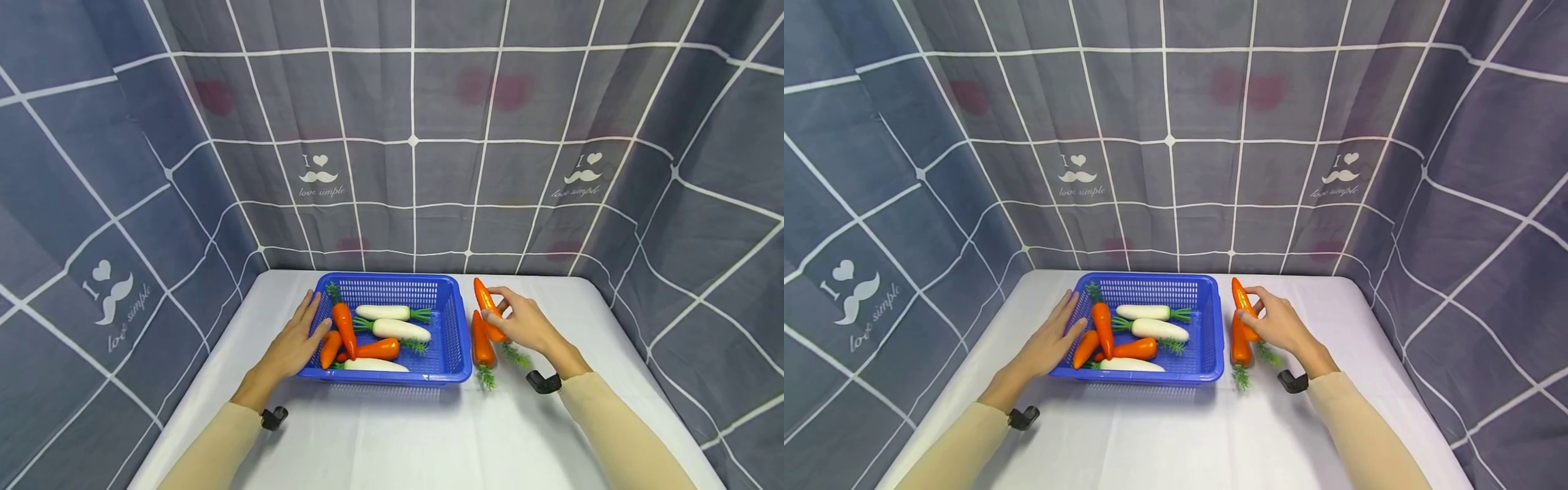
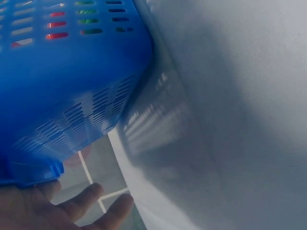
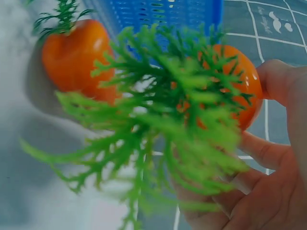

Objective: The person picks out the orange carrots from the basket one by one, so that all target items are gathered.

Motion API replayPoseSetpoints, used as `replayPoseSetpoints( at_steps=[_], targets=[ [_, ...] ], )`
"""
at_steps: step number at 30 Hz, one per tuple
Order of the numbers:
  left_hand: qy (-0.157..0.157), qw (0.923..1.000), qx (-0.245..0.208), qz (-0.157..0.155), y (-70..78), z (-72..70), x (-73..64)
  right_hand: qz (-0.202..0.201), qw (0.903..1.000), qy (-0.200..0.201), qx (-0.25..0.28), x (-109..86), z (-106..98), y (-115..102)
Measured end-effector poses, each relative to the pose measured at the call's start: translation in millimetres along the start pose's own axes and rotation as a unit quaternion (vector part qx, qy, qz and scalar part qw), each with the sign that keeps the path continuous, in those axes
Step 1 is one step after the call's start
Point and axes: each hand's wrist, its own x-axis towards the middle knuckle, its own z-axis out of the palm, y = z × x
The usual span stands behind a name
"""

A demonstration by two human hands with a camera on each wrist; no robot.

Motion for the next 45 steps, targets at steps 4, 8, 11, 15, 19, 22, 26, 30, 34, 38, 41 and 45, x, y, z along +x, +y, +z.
replayPoseSetpoints(
  at_steps=[4,8,11,15,19,22,26,30,34,38,41,45],
  targets=[
    [0.002,1.0000,-0.001,0.001,-0.4,-0.3,0.2,0.007,1.0000,0.002,-0.004,-1.4,2.8,7.0],
    [-0.001,1.0000,-0.004,-0.003,0.5,-0.6,0.1,0.014,0.9997,0.004,-0.020,-2.0,5.7,14.7],
    [-0.002,1.0000,-0.002,-0.005,1.0,-0.4,0.0,0.021,0.9993,0.004,-0.030,-2.6,7.2,20.8],
    [0.001,1.0000,-0.002,-0.003,1.5,-0.3,0.0,0.033,0.9991,0.000,-0.029,-3.6,9.0,28.6],
    [0.004,1.0000,-0.004,-0.002,1.4,-0.7,0.0,0.045,0.9985,-0.010,-0.031,-4.2,11.9,35.9],
    [0.004,1.0000,-0.005,-0.002,1.4,-0.5,0.2,0.051,0.9981,-0.014,-0.032,-4.3,14.6,40.7],
    [0.005,1.0000,-0.005,-0.002,1.1,0.6,0.8,0.057,0.9978,-0.019,-0.028,-4.2,17.9,45.9],
    [0.003,1.0000,-0.002,-0.003,1.0,1.0,1.3,0.068,0.9970,-0.026,-0.027,-3.8,20.2,50.3],
    [0.003,1.0000,-0.003,-0.002,2.0,0.7,1.0,0.073,0.9963,-0.031,-0.031,-4.4,21.6,54.4],
    [0.001,1.0000,-0.004,-0.003,2.5,0.1,0.7,0.074,0.9962,-0.034,-0.031,-4.7,22.5,58.2],
    [0.001,1.0000,-0.003,-0.003,2.7,-0.1,0.6,0.073,0.9962,-0.037,-0.030,-5.0,23.6,61.2],
    [0.003,1.0000,-0.003,-0.001,3.0,-0.1,0.3,0.070,0.9963,-0.039,-0.031,-5.0,25.5,64.5]
  ],
)
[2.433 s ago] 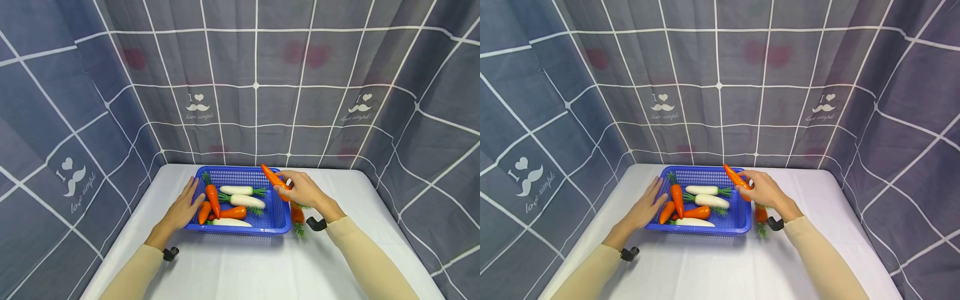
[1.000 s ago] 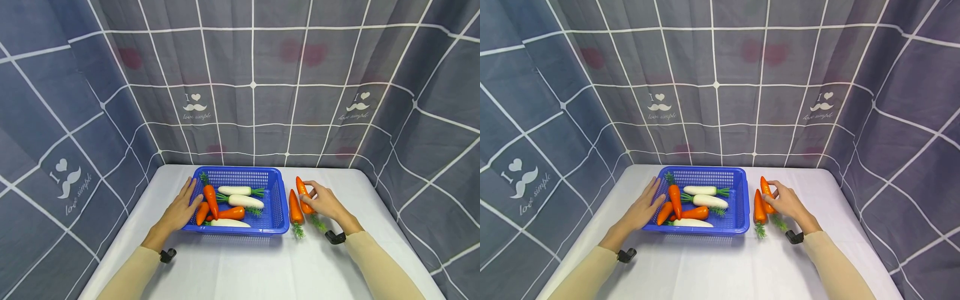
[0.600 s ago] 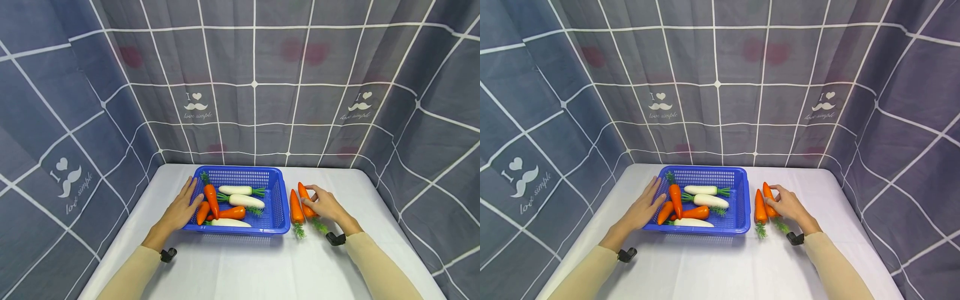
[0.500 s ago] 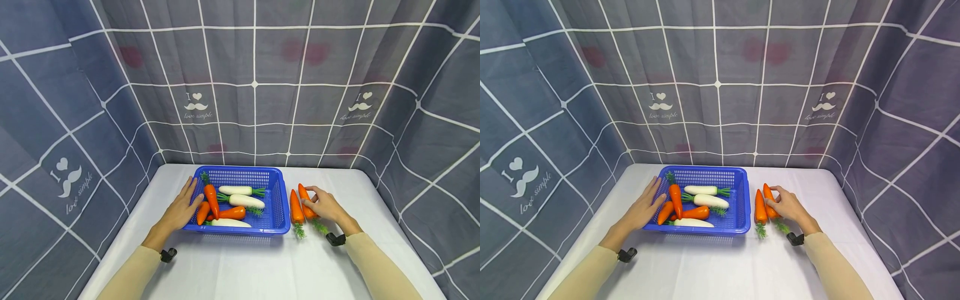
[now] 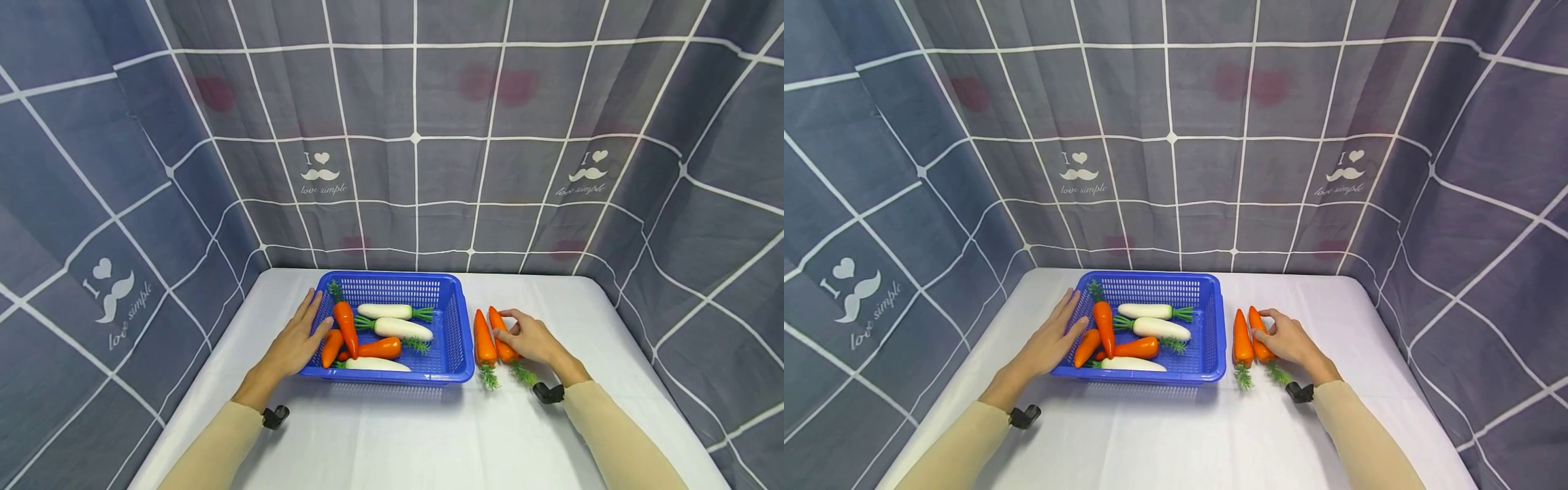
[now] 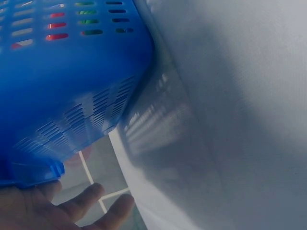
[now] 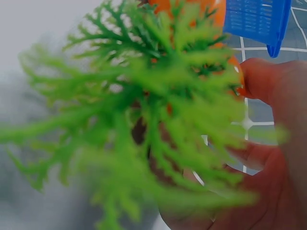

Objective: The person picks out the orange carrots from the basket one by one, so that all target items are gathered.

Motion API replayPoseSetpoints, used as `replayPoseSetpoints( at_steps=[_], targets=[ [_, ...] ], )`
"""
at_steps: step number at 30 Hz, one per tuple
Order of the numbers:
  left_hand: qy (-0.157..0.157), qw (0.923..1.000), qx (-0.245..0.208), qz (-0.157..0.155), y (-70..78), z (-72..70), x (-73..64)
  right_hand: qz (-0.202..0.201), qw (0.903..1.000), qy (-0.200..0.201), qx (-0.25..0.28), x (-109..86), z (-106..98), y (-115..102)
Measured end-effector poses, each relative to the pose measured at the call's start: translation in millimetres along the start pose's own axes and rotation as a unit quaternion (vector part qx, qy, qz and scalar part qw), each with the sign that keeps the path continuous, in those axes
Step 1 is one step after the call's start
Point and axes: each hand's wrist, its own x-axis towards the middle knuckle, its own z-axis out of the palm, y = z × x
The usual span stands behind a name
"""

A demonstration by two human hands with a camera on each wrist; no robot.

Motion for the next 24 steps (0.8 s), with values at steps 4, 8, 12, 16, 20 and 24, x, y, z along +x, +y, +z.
replayPoseSetpoints(
  at_steps=[4,8,12,16,20,24],
  targets=[
    [0.001,1.0000,0.000,0.000,0.1,0.0,-0.2,-0.005,1.0000,0.000,-0.001,0.2,0.8,1.0],
    [0.000,1.0000,0.002,-0.001,0.3,-0.1,0.0,-0.007,1.0000,-0.003,-0.005,0.6,1.2,1.1],
    [-0.002,1.0000,0.002,-0.003,0.5,-0.1,0.3,-0.001,1.0000,-0.005,-0.006,0.7,2.1,1.0],
    [-0.004,1.0000,0.002,-0.005,0.2,0.1,0.9,0.001,0.9999,-0.005,-0.011,0.4,2.7,0.3],
    [-0.005,1.0000,0.003,-0.007,-0.5,0.2,1.3,0.002,0.9999,-0.005,-0.015,-0.6,2.1,-0.3],
    [-0.005,1.0000,0.003,-0.006,-0.8,0.4,0.9,0.005,0.9997,-0.006,-0.021,-1.0,1.5,0.4]
  ],
)
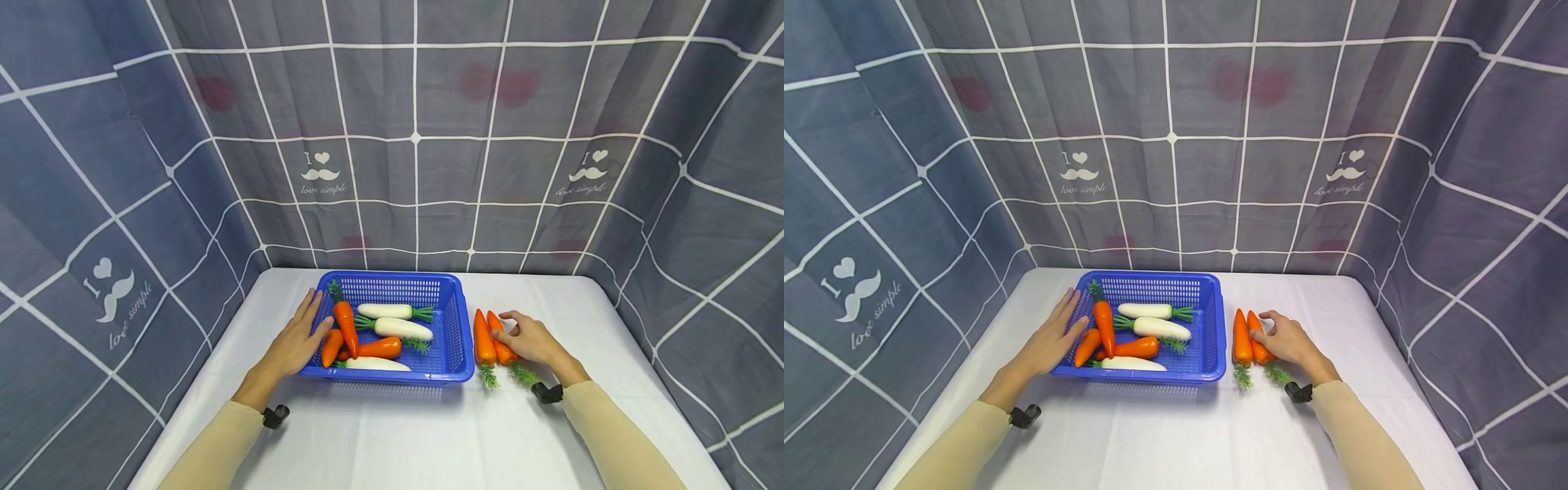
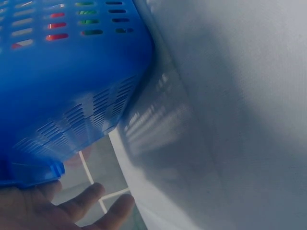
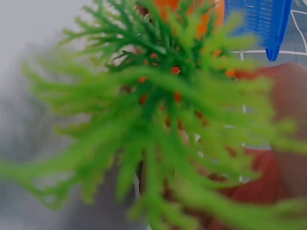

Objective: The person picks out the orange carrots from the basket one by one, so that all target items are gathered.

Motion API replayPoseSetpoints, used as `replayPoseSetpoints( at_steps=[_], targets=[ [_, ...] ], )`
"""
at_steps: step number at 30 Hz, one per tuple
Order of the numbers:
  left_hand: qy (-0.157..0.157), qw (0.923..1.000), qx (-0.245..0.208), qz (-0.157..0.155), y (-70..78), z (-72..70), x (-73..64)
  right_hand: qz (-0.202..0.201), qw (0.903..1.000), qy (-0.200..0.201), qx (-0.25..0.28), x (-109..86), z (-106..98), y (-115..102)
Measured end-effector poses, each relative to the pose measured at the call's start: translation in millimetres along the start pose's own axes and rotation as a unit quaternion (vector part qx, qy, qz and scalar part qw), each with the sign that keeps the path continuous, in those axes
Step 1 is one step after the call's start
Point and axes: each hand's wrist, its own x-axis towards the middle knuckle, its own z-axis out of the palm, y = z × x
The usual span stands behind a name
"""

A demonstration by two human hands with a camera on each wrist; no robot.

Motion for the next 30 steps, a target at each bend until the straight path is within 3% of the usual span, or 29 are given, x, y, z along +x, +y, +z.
replayPoseSetpoints(
  at_steps=[30],
  targets=[
    [0.000,1.0000,-0.001,0.000,0.2,-0.2,-0.3,0.023,0.9975,0.015,-0.065,-8.3,-5.3,4.5]
  ],
)
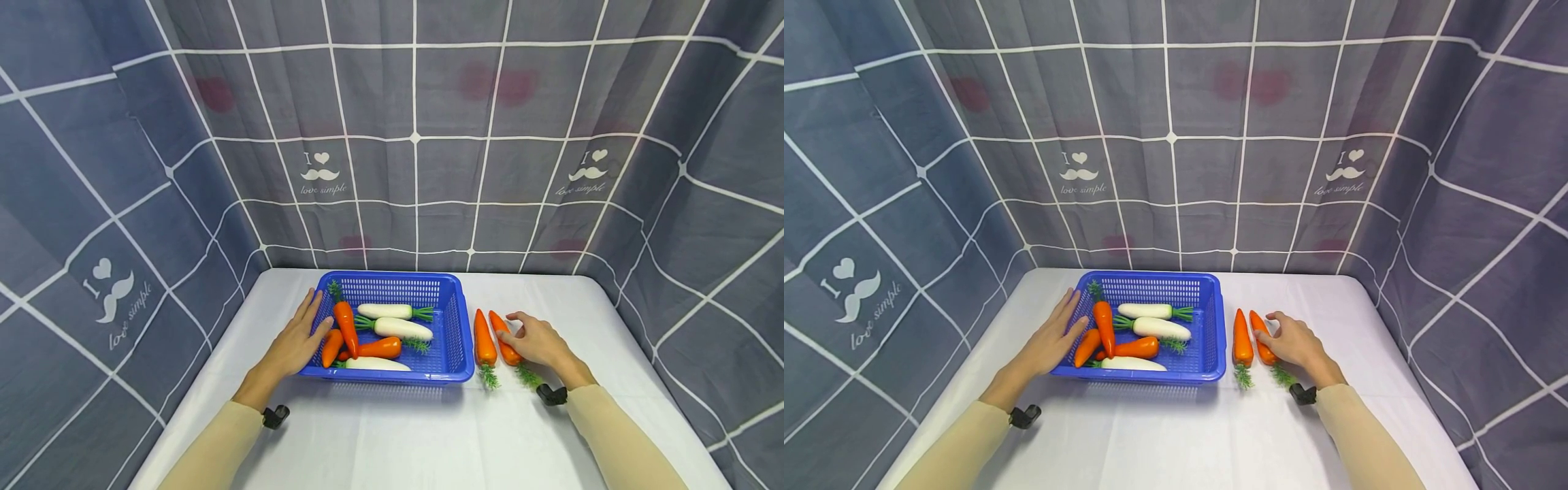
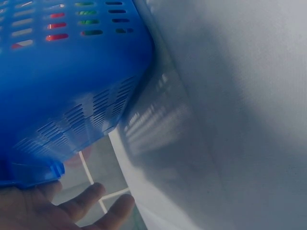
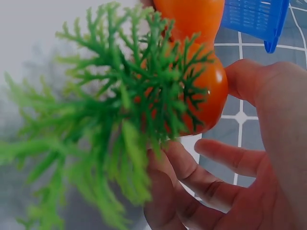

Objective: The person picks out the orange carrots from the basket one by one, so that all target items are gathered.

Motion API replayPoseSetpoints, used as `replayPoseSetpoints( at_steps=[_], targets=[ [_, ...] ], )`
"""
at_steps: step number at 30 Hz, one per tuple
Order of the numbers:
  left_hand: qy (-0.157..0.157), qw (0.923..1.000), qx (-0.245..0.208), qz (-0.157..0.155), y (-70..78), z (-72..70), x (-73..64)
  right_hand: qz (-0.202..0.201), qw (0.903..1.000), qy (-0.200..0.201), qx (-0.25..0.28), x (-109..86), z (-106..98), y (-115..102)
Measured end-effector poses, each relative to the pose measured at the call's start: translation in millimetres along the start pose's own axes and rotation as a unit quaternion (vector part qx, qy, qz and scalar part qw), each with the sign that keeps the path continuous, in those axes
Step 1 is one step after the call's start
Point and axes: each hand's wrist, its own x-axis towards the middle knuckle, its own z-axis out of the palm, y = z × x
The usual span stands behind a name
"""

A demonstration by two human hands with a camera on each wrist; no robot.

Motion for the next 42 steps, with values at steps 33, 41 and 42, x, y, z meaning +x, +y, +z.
replayPoseSetpoints(
  at_steps=[33,41,42],
  targets=[
    [0.003,1.0000,0.007,0.001,1.2,-1.0,-1.1,-0.102,0.9875,0.116,-0.035,-3.9,-22.2,-77.2],
    [0.005,1.0000,0.008,0.000,-0.3,0.9,-0.5,-0.195,0.9728,0.107,-0.064,5.1,-25.8,-117.2],
    [0.004,1.0000,0.009,0.000,-0.2,0.7,-0.5,-0.208,0.9704,0.102,-0.067,6.5,-25.7,-123.0]
  ],
)
